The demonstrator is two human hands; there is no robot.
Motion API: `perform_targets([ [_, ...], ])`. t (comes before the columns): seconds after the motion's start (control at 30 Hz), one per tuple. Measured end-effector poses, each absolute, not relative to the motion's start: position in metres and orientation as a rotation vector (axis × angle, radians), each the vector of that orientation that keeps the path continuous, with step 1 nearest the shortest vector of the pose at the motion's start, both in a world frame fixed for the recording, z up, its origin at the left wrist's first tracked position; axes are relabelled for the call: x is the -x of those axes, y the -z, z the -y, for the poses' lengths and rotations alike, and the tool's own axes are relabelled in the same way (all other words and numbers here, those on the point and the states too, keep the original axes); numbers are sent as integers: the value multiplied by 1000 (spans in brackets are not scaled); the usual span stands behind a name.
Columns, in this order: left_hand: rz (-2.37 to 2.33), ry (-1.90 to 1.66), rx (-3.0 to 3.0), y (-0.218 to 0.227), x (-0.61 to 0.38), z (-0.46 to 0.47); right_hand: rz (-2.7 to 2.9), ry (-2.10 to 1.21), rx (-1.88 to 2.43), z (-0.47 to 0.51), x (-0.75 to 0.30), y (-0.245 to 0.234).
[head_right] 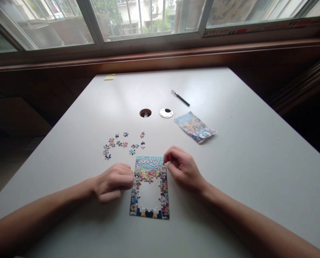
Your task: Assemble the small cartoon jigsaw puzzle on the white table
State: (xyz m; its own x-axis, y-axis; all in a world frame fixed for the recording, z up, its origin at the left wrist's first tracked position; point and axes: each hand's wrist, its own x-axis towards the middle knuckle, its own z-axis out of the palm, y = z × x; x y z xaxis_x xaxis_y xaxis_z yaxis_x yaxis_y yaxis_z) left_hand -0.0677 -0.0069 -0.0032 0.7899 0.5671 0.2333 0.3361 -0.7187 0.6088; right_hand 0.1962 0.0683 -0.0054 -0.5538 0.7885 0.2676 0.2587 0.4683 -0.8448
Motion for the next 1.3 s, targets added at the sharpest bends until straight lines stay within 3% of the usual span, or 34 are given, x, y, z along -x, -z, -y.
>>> perform_targets([
  [1.3, -619, -580, -2376, 2, 67, 5, 2062, -1049, 877, -68, -197, 7],
])
